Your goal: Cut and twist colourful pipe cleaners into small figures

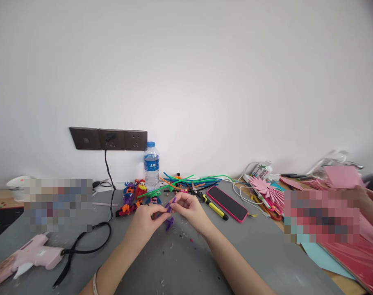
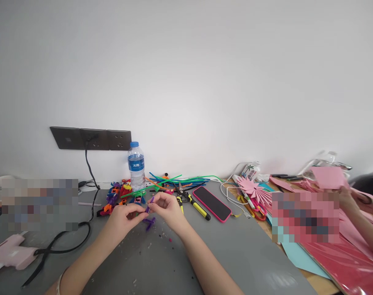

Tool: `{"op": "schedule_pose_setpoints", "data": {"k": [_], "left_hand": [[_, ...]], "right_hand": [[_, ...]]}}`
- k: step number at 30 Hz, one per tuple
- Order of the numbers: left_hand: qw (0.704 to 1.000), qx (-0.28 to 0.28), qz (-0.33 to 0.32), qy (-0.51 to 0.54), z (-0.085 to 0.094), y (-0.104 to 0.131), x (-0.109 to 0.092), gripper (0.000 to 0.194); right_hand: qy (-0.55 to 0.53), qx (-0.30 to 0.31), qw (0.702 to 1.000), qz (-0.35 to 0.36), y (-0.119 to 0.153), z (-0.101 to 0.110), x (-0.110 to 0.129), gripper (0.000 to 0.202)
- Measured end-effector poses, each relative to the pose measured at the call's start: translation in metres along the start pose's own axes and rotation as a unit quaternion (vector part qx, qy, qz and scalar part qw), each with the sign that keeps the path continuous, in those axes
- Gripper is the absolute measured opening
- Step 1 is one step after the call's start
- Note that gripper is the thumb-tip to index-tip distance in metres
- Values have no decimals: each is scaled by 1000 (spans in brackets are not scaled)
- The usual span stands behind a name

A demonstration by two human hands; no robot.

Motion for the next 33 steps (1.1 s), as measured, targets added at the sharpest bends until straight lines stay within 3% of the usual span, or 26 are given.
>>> {"op": "schedule_pose_setpoints", "data": {"k": [9, 16, 22, 33], "left_hand": [[993, 58, 49, 95, -9, 0, 4, 25], [990, 52, 60, 120, -10, 1, 3, 24], [955, 61, 129, 259, -22, 1, 23, 28], [963, 96, 109, 228, -26, 1, 19, 29]], "right_hand": [[13, -12, 1000, 2, 0, 1, -1, 29], [20, -9, 999, 28, 1, -3, 6, 30], [19, -15, 999, 36, 2, -1, 12, 31], [16, -5, 999, 34, -1, 1, 5, 29]]}}
Point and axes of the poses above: each hand's wrist, its own y-axis away from the middle knuckle, its own z-axis out of the back of the hand, x = y × z, the point moved 9 cm from there along -y, towards the middle knuckle, and after that the axes turned 4 degrees about x, right-handed, at the moved point
